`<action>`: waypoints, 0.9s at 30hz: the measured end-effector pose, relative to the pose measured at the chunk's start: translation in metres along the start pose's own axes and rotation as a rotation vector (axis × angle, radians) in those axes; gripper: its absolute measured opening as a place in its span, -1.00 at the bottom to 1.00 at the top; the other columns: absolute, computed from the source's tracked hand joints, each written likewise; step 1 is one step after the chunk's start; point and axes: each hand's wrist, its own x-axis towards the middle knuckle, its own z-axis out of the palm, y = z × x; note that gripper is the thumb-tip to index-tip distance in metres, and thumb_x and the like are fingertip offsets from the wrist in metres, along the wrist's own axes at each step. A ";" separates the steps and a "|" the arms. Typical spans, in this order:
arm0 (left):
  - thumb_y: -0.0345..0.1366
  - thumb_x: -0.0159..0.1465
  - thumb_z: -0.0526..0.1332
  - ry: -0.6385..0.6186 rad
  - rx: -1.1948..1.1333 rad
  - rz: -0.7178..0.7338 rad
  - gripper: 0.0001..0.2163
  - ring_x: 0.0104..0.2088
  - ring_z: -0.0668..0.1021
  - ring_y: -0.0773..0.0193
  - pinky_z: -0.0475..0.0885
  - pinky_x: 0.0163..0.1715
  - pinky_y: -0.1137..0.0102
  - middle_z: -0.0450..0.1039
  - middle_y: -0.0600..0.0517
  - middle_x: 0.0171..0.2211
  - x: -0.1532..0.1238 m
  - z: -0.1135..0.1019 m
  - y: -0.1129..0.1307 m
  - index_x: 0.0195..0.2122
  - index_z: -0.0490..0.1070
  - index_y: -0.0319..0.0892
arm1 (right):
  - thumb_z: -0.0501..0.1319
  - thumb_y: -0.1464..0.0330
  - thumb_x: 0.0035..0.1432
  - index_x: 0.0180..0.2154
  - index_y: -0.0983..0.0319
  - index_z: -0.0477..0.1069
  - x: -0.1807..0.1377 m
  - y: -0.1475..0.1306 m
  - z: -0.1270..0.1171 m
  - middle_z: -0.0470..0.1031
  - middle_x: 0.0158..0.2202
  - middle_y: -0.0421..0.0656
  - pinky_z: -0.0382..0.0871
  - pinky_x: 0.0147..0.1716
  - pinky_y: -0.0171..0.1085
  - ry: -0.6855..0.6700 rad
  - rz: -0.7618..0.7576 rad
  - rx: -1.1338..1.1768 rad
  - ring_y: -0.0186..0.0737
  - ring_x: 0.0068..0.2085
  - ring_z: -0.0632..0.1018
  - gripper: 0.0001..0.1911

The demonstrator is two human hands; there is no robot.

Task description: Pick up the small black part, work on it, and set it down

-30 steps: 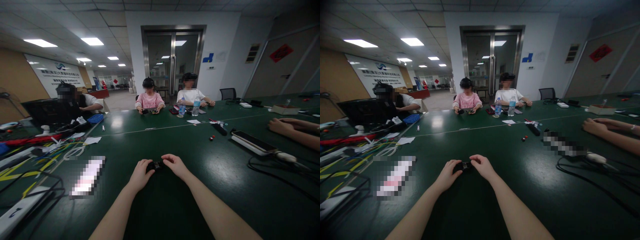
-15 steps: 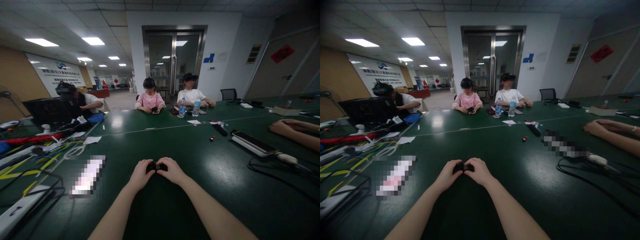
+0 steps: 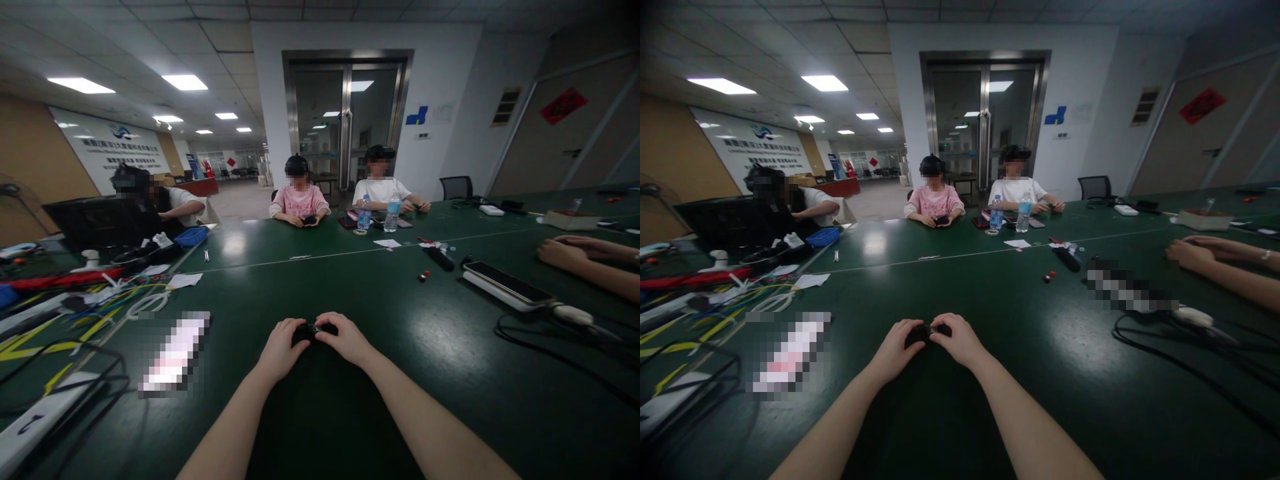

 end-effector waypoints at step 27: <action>-0.20 0.18 0.08 0.038 0.016 0.010 -0.61 0.05 0.30 0.17 0.20 0.04 0.26 0.24 -0.02 0.05 0.001 0.005 -0.006 0.05 0.22 -0.08 | 0.16 0.27 0.03 -0.09 0.13 0.33 0.010 0.020 -0.008 0.42 -0.08 -0.17 0.27 -0.03 -0.18 0.151 0.112 0.367 -0.22 -0.04 0.42 -0.66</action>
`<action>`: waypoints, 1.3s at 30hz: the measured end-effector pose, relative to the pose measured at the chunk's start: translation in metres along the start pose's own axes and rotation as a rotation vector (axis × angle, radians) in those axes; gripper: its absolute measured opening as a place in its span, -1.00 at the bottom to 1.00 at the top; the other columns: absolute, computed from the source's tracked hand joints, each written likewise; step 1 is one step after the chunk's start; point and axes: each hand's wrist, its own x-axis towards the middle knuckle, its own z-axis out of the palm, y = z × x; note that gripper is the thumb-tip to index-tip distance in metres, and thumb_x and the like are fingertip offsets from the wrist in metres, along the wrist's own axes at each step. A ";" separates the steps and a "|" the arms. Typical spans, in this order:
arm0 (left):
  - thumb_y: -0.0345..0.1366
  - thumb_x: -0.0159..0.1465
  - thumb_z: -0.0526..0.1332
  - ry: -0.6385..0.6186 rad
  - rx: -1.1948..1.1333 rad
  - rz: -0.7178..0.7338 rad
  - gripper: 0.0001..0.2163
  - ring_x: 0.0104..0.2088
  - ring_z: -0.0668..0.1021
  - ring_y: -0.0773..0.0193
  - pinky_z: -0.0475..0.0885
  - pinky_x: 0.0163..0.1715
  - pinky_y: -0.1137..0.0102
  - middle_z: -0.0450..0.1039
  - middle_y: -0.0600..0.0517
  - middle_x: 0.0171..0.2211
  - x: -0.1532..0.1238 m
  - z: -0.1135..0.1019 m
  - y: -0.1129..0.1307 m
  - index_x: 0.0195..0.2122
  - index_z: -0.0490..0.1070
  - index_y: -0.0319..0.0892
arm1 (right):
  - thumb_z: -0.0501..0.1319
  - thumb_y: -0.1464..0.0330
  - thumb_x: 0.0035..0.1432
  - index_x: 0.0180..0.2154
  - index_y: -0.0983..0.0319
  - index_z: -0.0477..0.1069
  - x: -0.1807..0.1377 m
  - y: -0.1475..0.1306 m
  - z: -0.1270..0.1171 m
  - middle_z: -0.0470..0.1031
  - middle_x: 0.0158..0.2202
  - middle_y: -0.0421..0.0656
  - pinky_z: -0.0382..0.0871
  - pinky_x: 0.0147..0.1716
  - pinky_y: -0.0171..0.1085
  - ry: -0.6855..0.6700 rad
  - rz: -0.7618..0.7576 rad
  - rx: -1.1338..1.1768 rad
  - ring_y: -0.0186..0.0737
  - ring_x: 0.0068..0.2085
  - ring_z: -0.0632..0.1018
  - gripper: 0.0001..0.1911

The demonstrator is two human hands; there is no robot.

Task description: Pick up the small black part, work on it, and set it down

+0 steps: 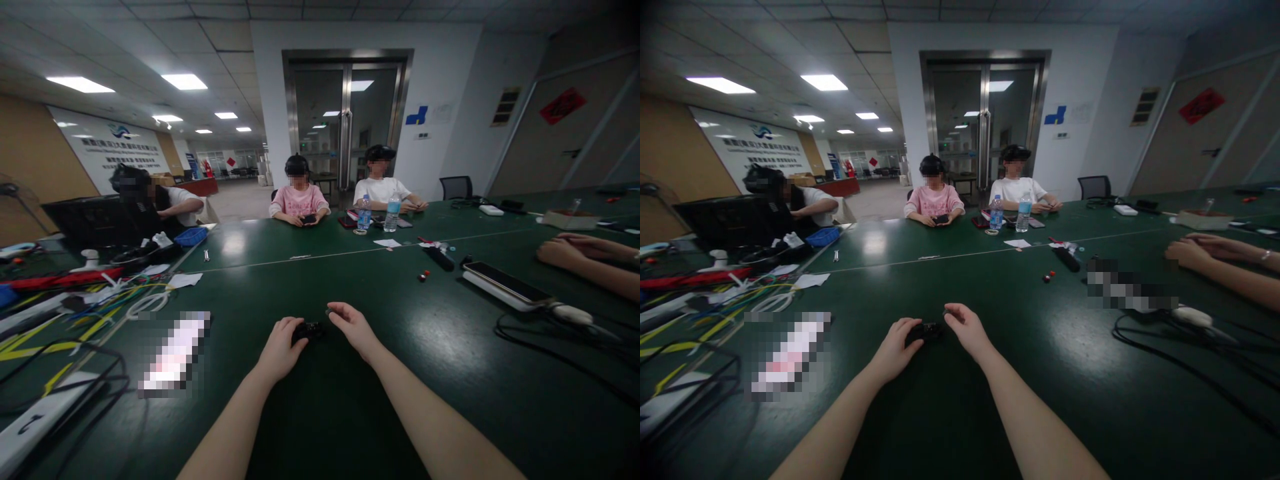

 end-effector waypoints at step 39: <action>-0.13 0.20 0.05 0.000 0.039 -0.009 -0.60 0.05 0.29 0.17 0.19 0.03 0.26 0.26 0.00 0.04 0.000 0.001 -0.003 0.06 0.22 -0.06 | 0.16 0.27 0.03 -0.12 0.12 0.36 0.002 0.004 0.000 0.45 -0.11 -0.17 0.26 -0.03 -0.15 0.034 0.020 0.086 -0.20 -0.05 0.44 -0.68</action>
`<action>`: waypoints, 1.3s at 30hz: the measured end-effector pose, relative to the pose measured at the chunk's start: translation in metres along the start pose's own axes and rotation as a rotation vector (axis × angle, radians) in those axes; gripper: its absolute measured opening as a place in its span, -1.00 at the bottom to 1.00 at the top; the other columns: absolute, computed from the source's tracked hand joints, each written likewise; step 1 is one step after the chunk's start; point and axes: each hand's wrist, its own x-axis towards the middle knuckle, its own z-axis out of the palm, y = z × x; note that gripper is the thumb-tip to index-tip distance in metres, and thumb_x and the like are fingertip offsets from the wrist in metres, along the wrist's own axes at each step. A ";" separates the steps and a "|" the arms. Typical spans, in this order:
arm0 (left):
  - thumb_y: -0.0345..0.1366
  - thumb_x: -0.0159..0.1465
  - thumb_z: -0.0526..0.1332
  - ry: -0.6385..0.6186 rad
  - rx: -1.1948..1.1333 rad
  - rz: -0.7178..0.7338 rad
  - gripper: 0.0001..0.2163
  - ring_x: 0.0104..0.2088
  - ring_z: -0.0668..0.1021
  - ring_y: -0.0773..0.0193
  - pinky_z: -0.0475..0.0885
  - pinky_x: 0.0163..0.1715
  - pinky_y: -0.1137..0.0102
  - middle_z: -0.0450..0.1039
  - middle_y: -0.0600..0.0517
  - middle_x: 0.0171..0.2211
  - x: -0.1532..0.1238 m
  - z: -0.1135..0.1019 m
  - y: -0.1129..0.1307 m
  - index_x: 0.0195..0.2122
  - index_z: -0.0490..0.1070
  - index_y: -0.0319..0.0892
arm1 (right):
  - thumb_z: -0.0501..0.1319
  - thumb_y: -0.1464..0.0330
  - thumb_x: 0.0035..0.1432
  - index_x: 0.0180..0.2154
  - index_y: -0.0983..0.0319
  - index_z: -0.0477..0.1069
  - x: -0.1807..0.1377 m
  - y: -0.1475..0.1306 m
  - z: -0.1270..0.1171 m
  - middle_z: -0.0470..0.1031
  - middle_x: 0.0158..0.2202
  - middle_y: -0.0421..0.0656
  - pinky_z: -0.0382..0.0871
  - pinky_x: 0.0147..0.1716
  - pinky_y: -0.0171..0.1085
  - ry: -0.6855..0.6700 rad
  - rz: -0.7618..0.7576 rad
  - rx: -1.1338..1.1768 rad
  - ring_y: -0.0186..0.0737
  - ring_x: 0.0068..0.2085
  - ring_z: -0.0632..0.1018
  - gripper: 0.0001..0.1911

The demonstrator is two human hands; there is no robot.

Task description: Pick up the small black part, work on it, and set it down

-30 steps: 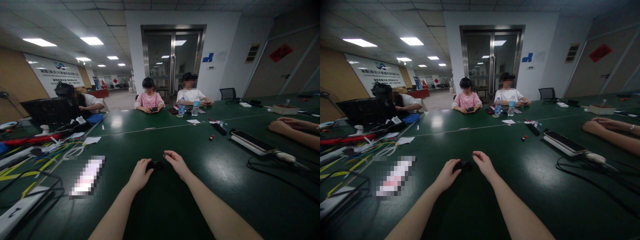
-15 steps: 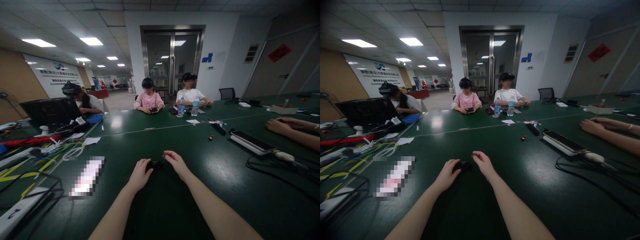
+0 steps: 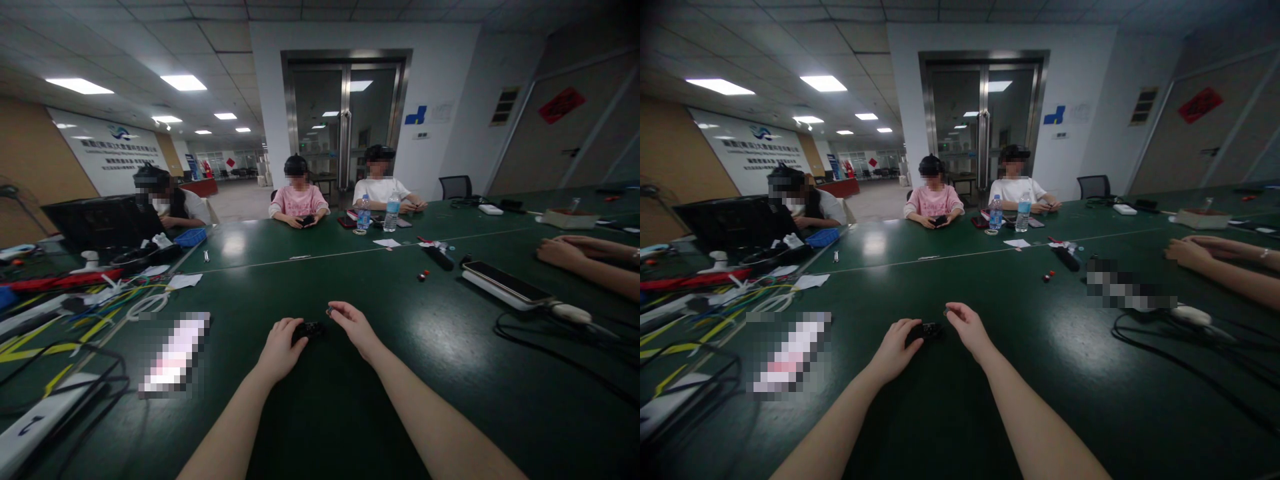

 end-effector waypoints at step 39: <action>-0.18 0.18 0.06 -0.029 -0.003 -0.021 -0.60 0.06 0.28 0.16 0.18 0.04 0.24 0.26 0.00 0.05 -0.002 -0.005 0.006 0.06 0.22 -0.07 | 0.21 0.27 -0.02 -0.11 0.16 0.35 0.001 0.002 0.002 0.45 -0.14 -0.16 0.29 -0.05 -0.16 0.004 -0.006 -0.022 -0.21 -0.08 0.45 -0.63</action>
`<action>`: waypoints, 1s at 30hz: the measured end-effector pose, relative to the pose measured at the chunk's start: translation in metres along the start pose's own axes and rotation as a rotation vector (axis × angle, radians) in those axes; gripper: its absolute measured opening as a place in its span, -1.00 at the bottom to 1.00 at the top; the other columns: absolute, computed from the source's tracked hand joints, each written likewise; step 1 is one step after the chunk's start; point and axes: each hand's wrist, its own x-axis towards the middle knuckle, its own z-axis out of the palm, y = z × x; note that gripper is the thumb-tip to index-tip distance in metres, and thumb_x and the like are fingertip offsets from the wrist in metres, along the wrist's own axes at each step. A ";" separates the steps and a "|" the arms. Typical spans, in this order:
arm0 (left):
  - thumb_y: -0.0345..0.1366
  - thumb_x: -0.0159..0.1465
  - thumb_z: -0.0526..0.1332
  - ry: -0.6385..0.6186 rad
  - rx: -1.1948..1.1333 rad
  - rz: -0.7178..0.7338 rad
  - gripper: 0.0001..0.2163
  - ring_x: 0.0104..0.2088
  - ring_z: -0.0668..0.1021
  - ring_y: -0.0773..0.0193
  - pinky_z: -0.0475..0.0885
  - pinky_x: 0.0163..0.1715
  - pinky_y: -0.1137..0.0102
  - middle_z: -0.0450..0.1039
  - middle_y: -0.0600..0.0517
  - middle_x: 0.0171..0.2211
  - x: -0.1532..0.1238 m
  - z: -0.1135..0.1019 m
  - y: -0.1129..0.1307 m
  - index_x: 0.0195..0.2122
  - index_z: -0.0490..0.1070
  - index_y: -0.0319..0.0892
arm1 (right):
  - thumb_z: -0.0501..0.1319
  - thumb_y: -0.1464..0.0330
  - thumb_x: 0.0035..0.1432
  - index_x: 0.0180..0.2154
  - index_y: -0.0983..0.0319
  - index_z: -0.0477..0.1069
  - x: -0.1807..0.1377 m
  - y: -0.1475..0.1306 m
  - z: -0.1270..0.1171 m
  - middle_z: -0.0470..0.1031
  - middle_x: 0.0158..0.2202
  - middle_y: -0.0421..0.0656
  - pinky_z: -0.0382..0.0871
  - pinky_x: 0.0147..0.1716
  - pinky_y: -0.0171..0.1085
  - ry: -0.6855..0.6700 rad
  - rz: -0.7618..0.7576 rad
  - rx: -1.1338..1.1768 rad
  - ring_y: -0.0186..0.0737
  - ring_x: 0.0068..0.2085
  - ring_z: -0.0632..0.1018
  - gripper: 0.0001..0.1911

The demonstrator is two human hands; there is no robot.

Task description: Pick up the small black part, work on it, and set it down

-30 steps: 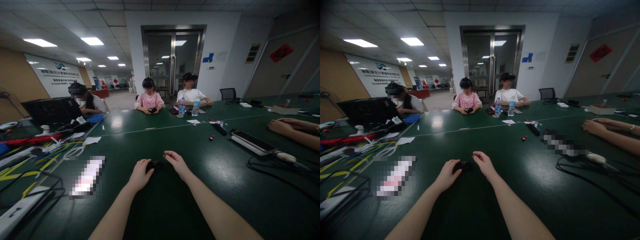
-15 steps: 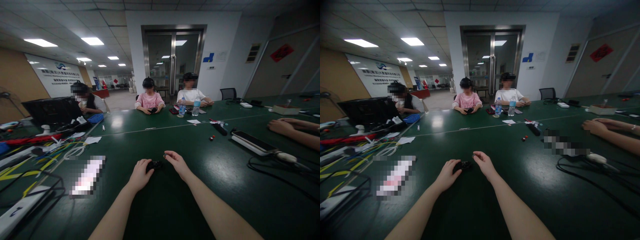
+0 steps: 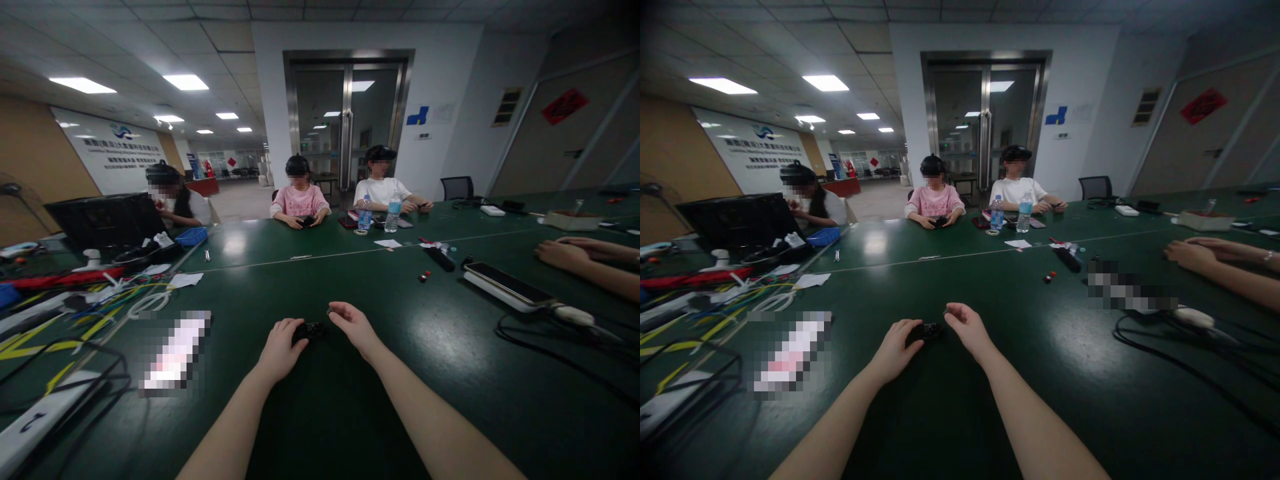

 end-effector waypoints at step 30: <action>-0.19 0.16 0.08 0.010 0.004 0.012 -0.60 0.05 0.29 0.15 0.17 0.04 0.24 0.28 0.01 0.04 0.000 0.001 -0.001 0.05 0.24 -0.06 | 0.26 0.24 -0.09 -0.27 0.07 0.47 -0.011 -0.013 0.017 0.45 -0.18 -0.21 0.18 -0.02 -0.11 -0.139 -0.153 -0.367 -0.14 -0.07 0.39 -0.75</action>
